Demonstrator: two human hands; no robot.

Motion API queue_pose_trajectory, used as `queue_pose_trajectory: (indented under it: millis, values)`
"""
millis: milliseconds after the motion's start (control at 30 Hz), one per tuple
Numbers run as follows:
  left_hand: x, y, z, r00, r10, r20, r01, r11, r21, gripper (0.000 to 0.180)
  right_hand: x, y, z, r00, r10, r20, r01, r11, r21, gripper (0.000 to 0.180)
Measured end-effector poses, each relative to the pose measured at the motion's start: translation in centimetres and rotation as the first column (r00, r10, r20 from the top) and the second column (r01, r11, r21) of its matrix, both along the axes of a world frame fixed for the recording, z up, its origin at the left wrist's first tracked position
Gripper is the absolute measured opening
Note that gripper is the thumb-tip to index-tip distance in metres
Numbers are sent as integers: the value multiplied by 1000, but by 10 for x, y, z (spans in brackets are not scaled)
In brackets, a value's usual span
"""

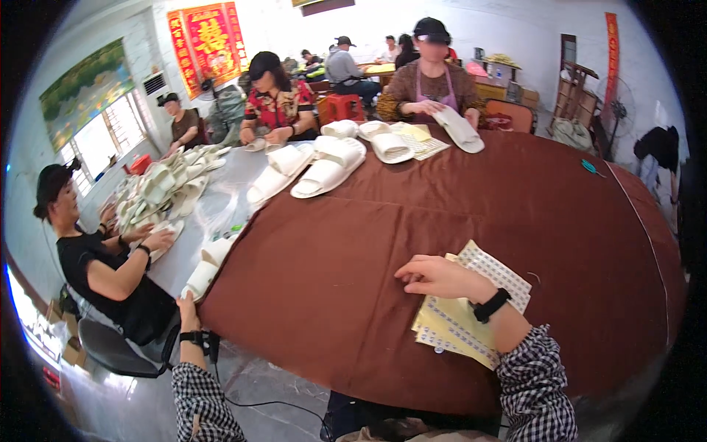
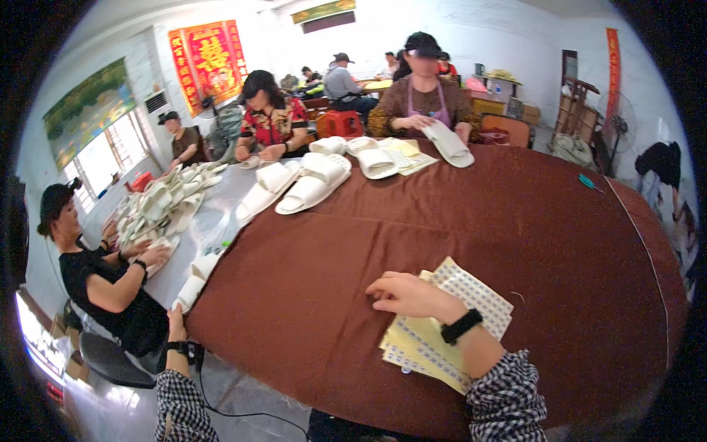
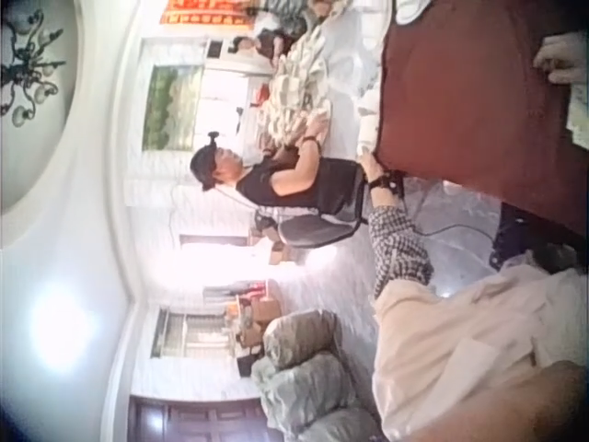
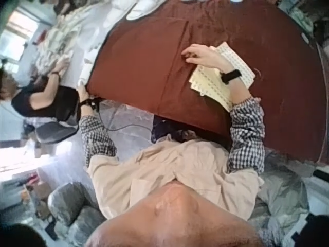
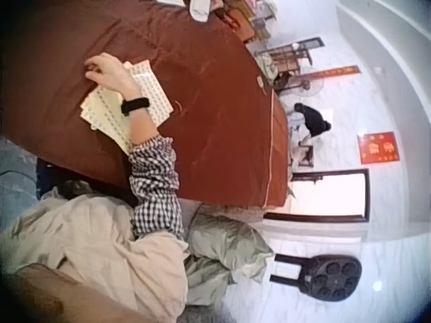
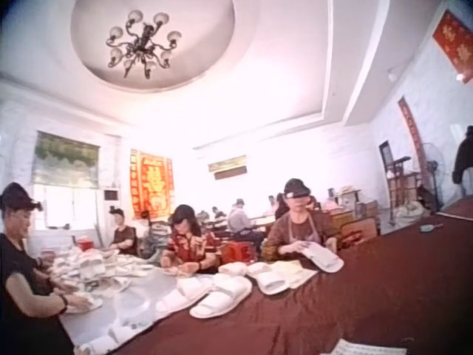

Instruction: Applying size labels and brand stickers to white slippers.

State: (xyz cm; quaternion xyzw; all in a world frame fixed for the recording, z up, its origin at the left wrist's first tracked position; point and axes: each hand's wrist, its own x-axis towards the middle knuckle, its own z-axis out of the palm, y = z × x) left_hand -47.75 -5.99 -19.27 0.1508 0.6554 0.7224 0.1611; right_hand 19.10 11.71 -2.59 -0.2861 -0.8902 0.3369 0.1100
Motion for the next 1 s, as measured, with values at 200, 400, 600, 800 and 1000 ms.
queue_pose_trajectory:
  millis: [200,400,600,800,1000]
  values:
    - [-24,-8,-3,929,-313,199,329,943,-53,35,5,4,0,998,45,-46,-44,999,27,36]
    - [-29,-21,9,890,-433,141,446,892,-72,20,13,7,22,969,56,-242,-40,997,70,36]
    - [-2,-21,45,846,-296,-444,110,911,-398,64,48,-7,69,962,-67,-264,95,991,94,38]
    - [185,-11,187,614,-674,-412,546,739,-395,51,91,-7,56,967,-252,-26,252,948,191,46]
    - [367,-4,268,-157,-891,-425,655,228,-720,58,135,-20,21,815,-527,241,486,848,211,66]
